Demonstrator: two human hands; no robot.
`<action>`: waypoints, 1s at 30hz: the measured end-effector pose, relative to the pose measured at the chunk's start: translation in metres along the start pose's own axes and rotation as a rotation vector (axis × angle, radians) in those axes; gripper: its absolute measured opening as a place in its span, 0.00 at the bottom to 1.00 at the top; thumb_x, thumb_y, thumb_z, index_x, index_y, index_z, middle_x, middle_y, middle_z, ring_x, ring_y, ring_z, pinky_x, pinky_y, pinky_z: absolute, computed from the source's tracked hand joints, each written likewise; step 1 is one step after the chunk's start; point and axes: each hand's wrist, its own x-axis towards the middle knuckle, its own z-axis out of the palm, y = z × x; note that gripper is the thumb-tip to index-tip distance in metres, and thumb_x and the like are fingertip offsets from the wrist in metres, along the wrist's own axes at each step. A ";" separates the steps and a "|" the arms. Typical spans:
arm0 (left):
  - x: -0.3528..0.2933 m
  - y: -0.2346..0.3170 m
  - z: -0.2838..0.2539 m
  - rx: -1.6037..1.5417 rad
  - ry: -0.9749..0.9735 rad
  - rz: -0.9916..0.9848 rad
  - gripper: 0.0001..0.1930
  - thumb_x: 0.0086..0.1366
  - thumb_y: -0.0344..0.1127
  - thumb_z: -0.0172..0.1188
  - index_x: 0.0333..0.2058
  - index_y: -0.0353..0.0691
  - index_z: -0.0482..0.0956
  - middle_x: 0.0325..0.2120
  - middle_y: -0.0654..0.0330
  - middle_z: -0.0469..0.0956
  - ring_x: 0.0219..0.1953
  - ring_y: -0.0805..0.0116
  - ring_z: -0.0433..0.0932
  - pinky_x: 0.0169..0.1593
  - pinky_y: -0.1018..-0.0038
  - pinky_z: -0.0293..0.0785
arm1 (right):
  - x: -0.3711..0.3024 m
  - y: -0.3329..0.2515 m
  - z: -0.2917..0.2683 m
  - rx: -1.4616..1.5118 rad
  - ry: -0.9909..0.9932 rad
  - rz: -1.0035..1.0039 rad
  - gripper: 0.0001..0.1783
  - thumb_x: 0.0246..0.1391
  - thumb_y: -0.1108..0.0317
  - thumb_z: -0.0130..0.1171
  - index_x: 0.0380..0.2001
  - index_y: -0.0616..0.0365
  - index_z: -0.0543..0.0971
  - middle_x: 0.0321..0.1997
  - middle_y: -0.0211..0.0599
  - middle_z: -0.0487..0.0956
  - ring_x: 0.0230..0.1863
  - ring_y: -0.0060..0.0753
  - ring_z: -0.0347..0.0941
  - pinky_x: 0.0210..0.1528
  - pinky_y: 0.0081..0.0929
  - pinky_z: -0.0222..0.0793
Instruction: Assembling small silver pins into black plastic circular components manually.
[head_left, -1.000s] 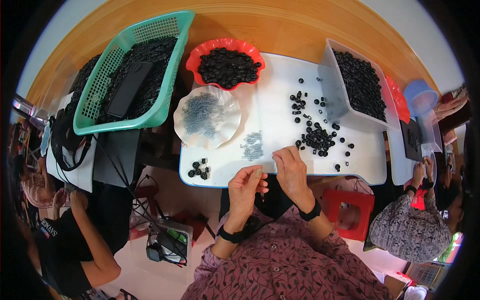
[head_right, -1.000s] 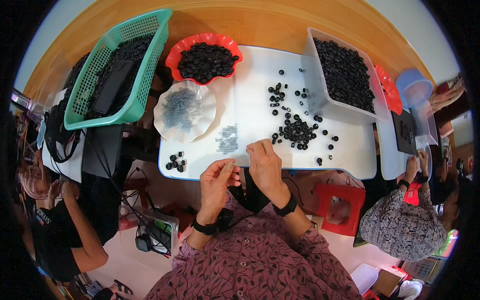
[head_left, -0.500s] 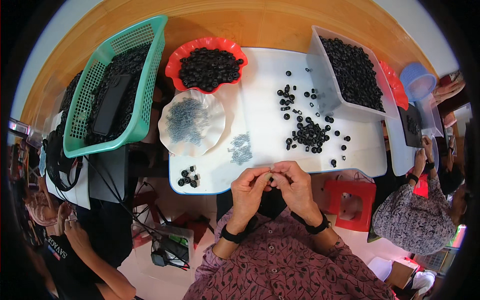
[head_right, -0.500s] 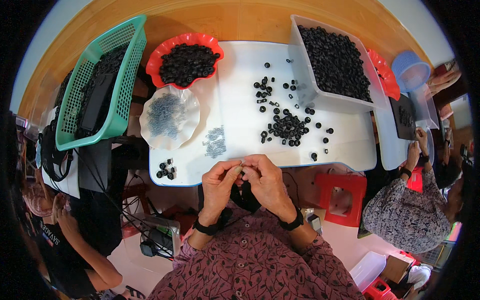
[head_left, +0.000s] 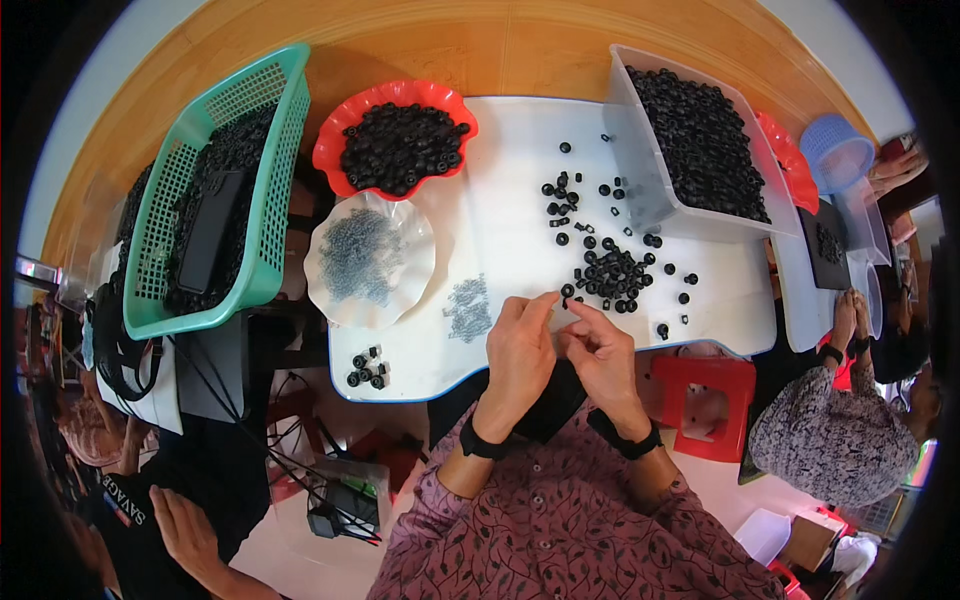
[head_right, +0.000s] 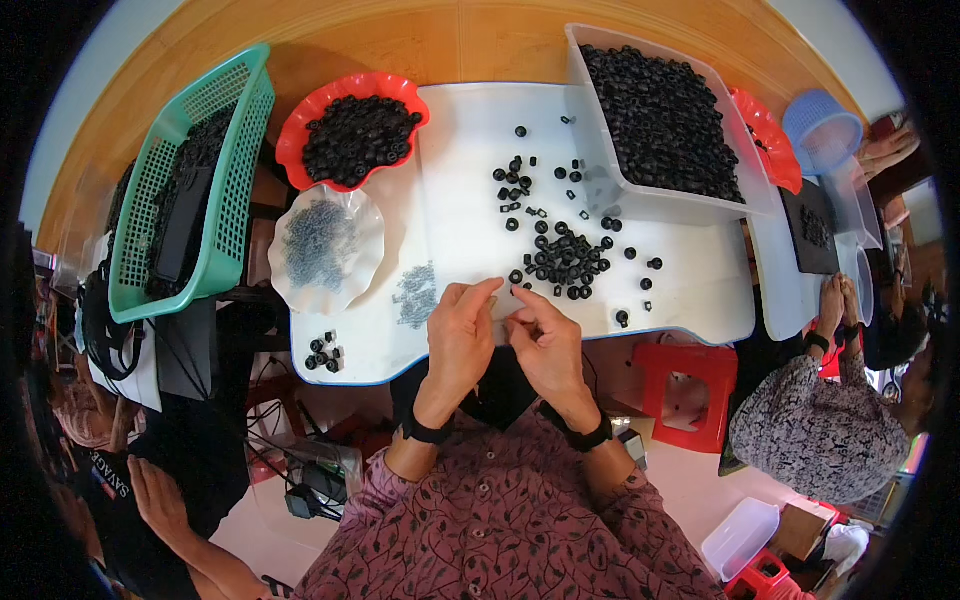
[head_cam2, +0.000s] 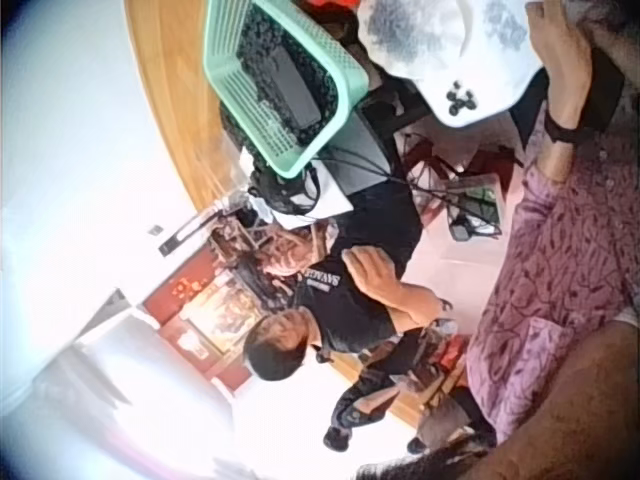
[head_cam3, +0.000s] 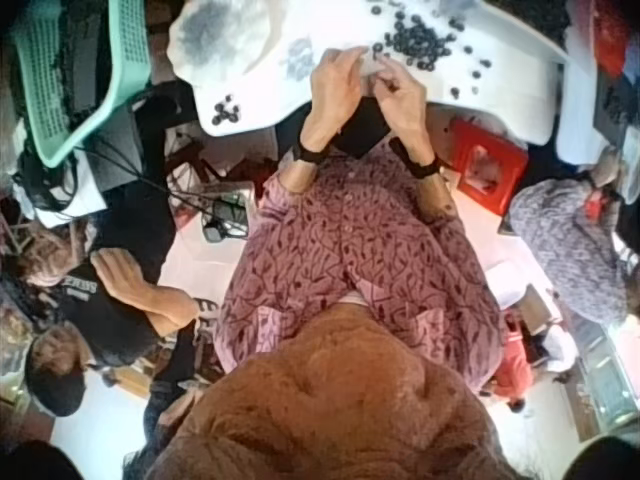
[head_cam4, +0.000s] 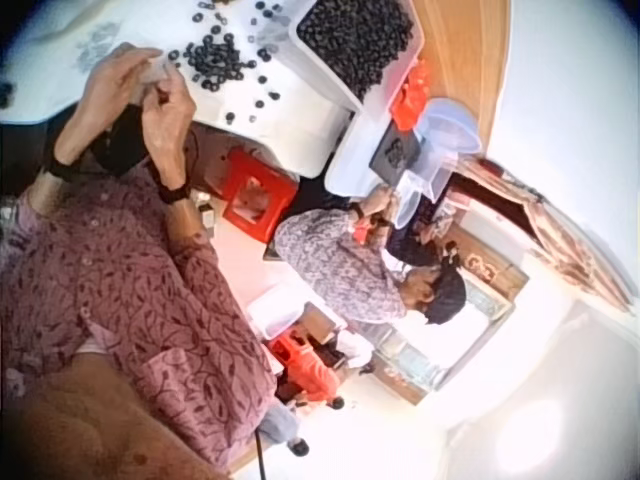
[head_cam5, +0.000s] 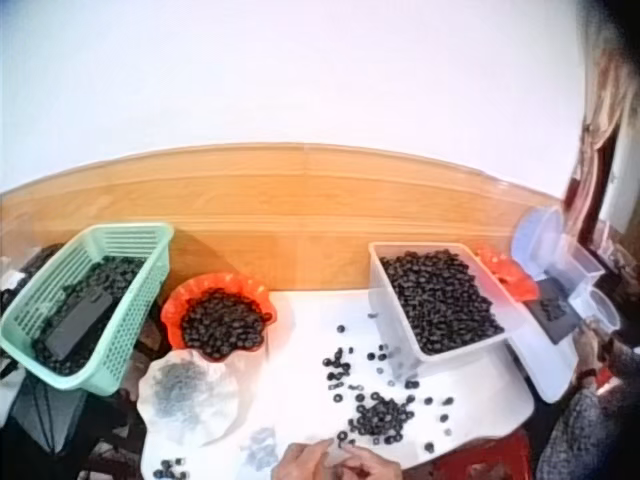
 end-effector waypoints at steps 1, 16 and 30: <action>0.004 0.002 0.001 0.043 -0.038 -0.011 0.18 0.57 0.20 0.55 0.45 0.45 0.80 0.30 0.51 0.75 0.29 0.53 0.77 0.31 0.65 0.72 | 0.002 0.001 -0.001 -0.054 -0.022 0.024 0.20 0.49 0.84 0.53 0.48 0.64 0.77 0.31 0.36 0.81 0.28 0.19 0.74 0.31 0.19 0.71; 0.031 0.010 0.006 0.316 -0.348 0.002 0.19 0.53 0.27 0.56 0.46 0.42 0.78 0.34 0.51 0.67 0.36 0.51 0.74 0.34 0.61 0.73 | 0.008 0.003 -0.006 -0.183 -0.113 -0.050 0.16 0.53 0.79 0.57 0.46 0.68 0.76 0.31 0.34 0.78 0.25 0.19 0.72 0.28 0.16 0.69; 0.026 -0.007 0.005 0.182 -0.158 0.053 0.12 0.55 0.24 0.59 0.40 0.34 0.75 0.34 0.49 0.72 0.30 0.52 0.77 0.32 0.63 0.75 | 0.008 0.005 -0.007 -0.121 -0.089 0.022 0.21 0.47 0.80 0.56 0.48 0.70 0.75 0.29 0.42 0.80 0.26 0.27 0.76 0.29 0.22 0.71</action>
